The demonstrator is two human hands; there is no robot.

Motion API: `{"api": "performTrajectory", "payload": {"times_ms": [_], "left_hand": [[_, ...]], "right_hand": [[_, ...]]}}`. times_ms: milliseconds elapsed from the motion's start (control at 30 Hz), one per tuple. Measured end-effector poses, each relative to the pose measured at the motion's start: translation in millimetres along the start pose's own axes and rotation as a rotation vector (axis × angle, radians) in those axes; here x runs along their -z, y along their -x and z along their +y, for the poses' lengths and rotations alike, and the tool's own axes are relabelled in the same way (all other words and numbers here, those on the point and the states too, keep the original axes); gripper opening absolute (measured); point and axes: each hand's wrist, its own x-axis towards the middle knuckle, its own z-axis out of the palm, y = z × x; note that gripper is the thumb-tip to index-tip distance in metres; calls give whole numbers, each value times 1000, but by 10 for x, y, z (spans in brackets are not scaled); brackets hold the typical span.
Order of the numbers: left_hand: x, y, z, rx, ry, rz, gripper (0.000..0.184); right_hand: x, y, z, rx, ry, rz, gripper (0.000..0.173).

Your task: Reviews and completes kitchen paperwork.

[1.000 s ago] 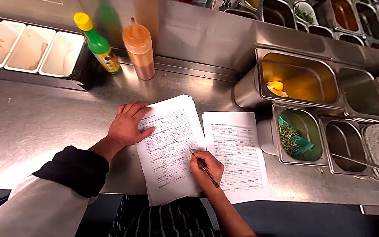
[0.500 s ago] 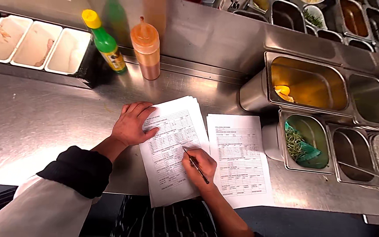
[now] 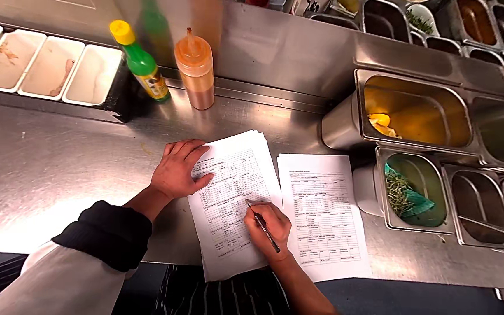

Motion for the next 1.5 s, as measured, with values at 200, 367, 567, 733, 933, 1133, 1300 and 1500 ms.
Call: {"api": "performTrajectory", "payload": {"times_ms": [200,367,567,733,933,1133,1300,1500], "left_hand": [[-17,-5,-3,-2,-1,12,70],[-12,-5,-4,-5,-2,13,70],[-29,1,-13,-9,-12,18,69],[-24,0,-7,-5,-19,15,68],[-28,8,-23,1,-20,-5,70],[-25,10,-23,-2,-20,2,70],[-31,4,-20,-5,-17,11,70],[4,-2,4,3,-22,-10,69]], "right_hand": [[1,-20,-9,7,21,-7,10],[-8,-22,2,-14,4,-13,10],[6,-24,6,-25,0,-18,11],[10,-21,-4,-4,14,-3,10],[2,-19,-5,-15,13,4,10],[-3,-24,-6,-16,16,4,11],[-2,-23,-10,-19,40,9,12],[3,-33,-23,-27,44,40,11]]}}
